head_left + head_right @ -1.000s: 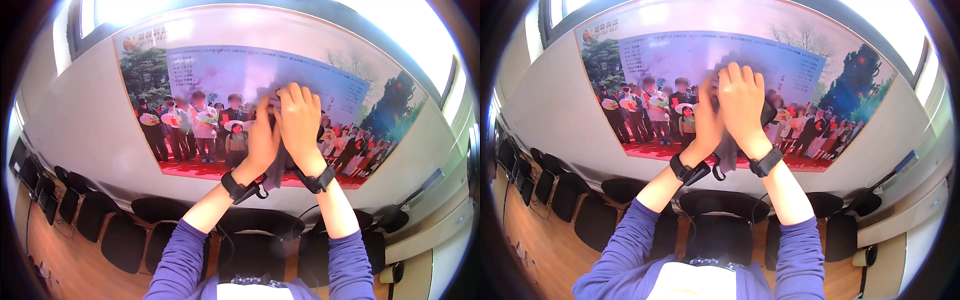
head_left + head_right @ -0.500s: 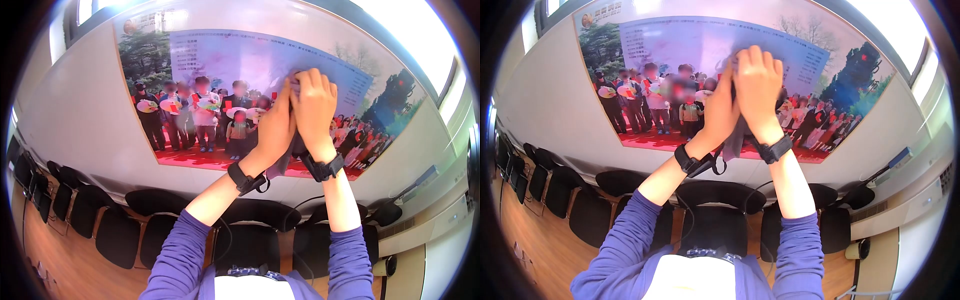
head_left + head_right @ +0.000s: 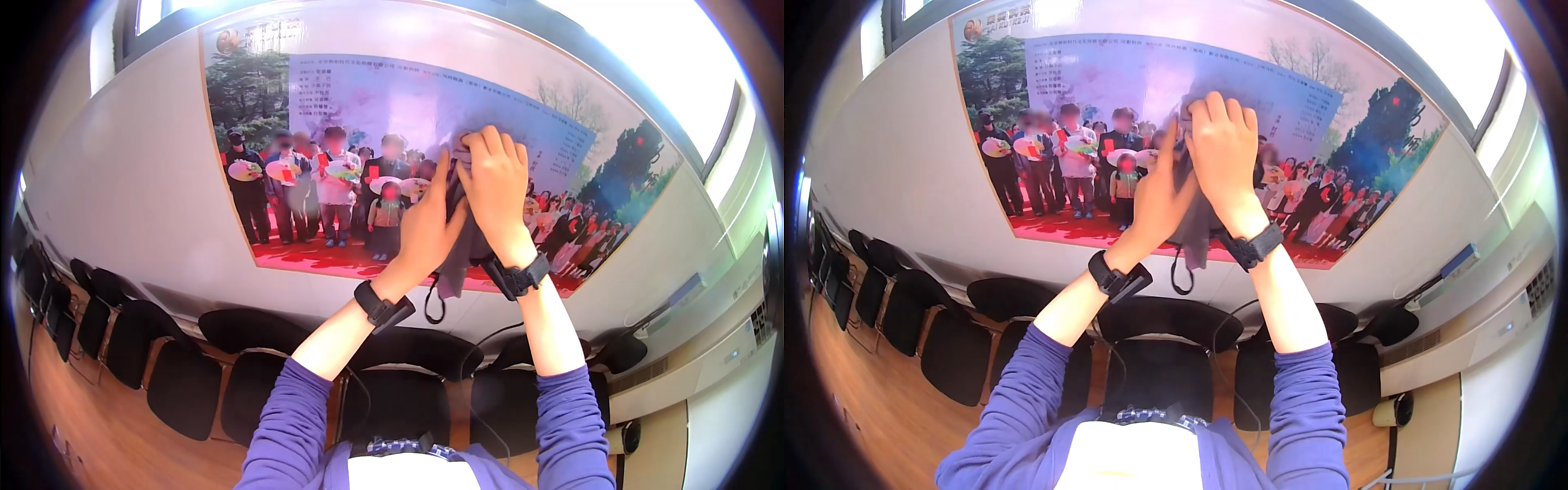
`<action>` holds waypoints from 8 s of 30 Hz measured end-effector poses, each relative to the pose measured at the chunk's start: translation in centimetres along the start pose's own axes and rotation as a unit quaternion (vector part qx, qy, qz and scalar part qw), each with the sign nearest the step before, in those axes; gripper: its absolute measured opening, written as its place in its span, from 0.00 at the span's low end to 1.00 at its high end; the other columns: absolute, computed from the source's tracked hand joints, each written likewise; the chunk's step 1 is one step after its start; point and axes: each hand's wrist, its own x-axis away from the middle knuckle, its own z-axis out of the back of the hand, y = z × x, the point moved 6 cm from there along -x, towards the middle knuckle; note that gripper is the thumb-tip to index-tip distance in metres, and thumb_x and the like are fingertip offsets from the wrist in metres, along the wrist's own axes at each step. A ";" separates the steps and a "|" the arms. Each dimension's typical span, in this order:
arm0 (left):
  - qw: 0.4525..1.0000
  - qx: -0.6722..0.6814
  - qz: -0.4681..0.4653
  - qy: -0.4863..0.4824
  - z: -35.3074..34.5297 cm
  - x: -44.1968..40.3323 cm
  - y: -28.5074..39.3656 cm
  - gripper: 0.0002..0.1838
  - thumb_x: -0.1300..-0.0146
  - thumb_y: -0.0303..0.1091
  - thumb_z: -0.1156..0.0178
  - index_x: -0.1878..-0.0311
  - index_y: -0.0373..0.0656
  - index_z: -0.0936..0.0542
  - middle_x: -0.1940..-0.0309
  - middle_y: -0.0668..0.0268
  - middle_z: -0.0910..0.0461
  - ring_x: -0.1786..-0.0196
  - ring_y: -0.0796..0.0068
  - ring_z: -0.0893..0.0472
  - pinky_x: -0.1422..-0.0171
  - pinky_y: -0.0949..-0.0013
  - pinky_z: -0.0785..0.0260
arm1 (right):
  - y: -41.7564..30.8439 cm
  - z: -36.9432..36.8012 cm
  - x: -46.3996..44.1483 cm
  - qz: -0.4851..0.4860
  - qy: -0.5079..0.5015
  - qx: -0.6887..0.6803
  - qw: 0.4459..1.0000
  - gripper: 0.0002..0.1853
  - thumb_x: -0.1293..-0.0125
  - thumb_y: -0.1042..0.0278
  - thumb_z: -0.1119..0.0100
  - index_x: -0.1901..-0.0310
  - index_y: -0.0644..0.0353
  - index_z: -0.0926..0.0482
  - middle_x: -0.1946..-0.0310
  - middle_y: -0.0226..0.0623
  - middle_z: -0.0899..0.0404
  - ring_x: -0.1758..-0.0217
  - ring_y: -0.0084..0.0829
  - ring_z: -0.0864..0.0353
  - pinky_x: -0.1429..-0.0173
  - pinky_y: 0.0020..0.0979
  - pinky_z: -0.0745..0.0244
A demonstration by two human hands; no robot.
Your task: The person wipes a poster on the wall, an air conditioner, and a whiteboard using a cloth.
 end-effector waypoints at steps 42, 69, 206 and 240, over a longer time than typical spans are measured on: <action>0.928 -0.353 -0.097 0.061 -1.2 -1.5 0.9 0.50 0.51 0.37 0.36 0.27 0.33 0.50 0.85 0.62 0.24 0.85 0.64 0.24 0.82 0.65 0.32 | 4.0 0.4 2.0 -0.099 -0.040 -0.006 0.994 0.13 0.53 0.71 0.32 0.64 0.57 0.25 0.65 0.34 0.26 0.60 0.39 0.24 0.56 0.38 0.32; 0.910 -0.368 -0.171 0.085 -2.3 -0.2 -0.7 0.38 0.52 0.37 0.37 0.34 0.39 0.34 0.77 0.67 0.28 0.79 0.70 0.22 0.79 0.70 0.28 | -0.6 0.4 0.5 0.110 0.009 0.070 0.991 0.13 0.56 0.69 0.41 0.64 0.56 0.20 0.67 0.29 0.29 0.63 0.32 0.30 0.58 0.32 0.34; 0.998 0.044 -0.019 -0.030 -0.4 1.0 -1.4 0.31 0.45 0.20 0.40 0.36 0.36 0.35 0.46 0.44 0.25 0.45 0.44 0.24 0.44 0.58 0.30 | -0.4 -1.7 3.6 0.032 0.014 0.036 0.999 0.13 0.53 0.71 0.44 0.63 0.58 0.22 0.66 0.30 0.29 0.65 0.31 0.29 0.59 0.30 0.32; 0.996 -0.033 -0.085 0.006 2.4 -2.5 0.5 0.20 0.51 0.14 0.47 0.53 0.36 0.27 0.60 0.50 0.25 0.56 0.45 0.23 0.55 0.61 0.30 | -0.2 -1.5 1.5 0.050 0.019 0.000 0.999 0.11 0.54 0.73 0.44 0.65 0.58 0.23 0.69 0.31 0.31 0.67 0.31 0.30 0.62 0.30 0.30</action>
